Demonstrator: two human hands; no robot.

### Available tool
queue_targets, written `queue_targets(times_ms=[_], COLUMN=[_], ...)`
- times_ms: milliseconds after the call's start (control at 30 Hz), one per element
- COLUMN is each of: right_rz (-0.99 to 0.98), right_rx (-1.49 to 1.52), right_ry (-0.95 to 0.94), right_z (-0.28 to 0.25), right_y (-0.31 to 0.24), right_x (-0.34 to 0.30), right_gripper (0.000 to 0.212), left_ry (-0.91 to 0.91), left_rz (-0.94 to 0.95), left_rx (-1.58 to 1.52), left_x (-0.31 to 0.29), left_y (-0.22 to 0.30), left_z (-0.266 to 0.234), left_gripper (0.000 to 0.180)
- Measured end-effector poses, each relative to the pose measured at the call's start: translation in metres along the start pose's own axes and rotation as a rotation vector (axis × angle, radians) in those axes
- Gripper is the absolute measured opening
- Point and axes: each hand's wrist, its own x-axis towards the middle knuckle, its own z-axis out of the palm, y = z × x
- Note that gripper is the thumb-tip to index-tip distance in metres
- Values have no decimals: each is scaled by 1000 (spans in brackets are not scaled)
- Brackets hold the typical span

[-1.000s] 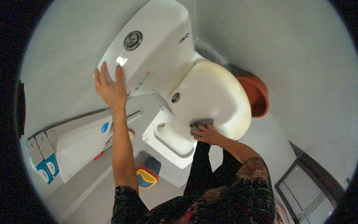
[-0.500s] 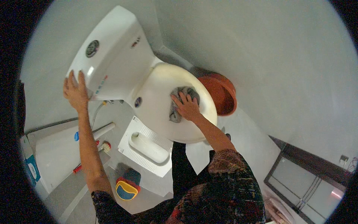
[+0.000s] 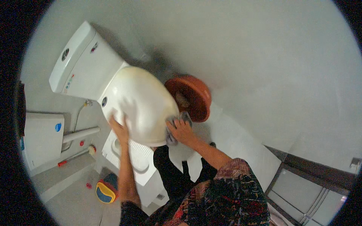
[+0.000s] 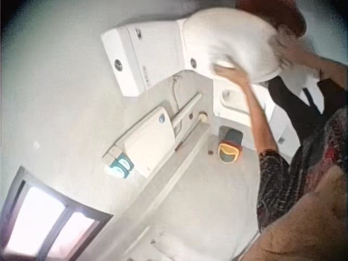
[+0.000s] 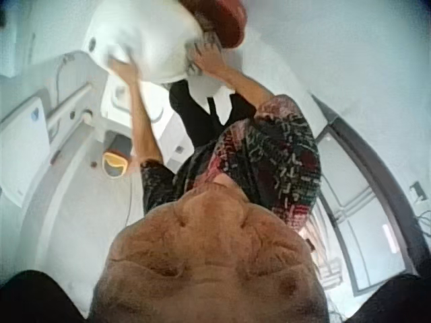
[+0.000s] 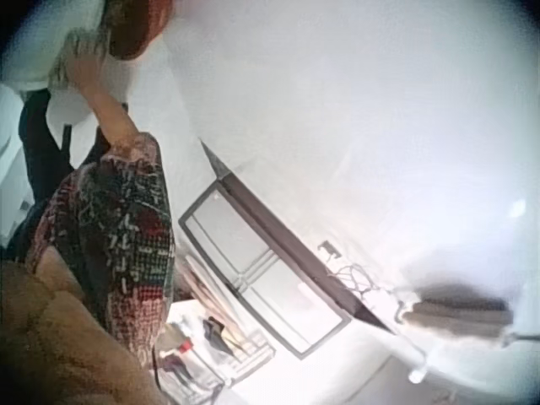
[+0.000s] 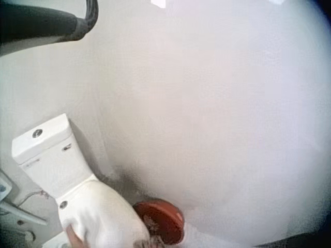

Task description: The person cleans a bathroom by wiping the toilet tank and seat with a cloth. They then fill a basin with water from a wall-mounted tap, wash the cloth, and wipe the surrounding walls and floor. The person repeatedly wrings out the cloth in the basin and continues wiping the wall surfaces.

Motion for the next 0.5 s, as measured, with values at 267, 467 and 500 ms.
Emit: queue_targets(times_ms=[267, 467, 500], right_rz=[582, 403, 430], right_rx=[1236, 1285, 1194], right_ry=[-587, -512, -488], right_z=[-98, -158, -162], right_y=[74, 140, 162], right_x=[-148, -204, -215], right_gripper=[69, 58, 52], left_ry=[-1109, -1067, -1123], left_rz=[67, -135, -233], left_rx=[-586, -616, -603], left_x=[-239, -251, -246], left_y=[167, 236, 251], left_z=[50, 45, 35], left_gripper=[108, 61, 55])
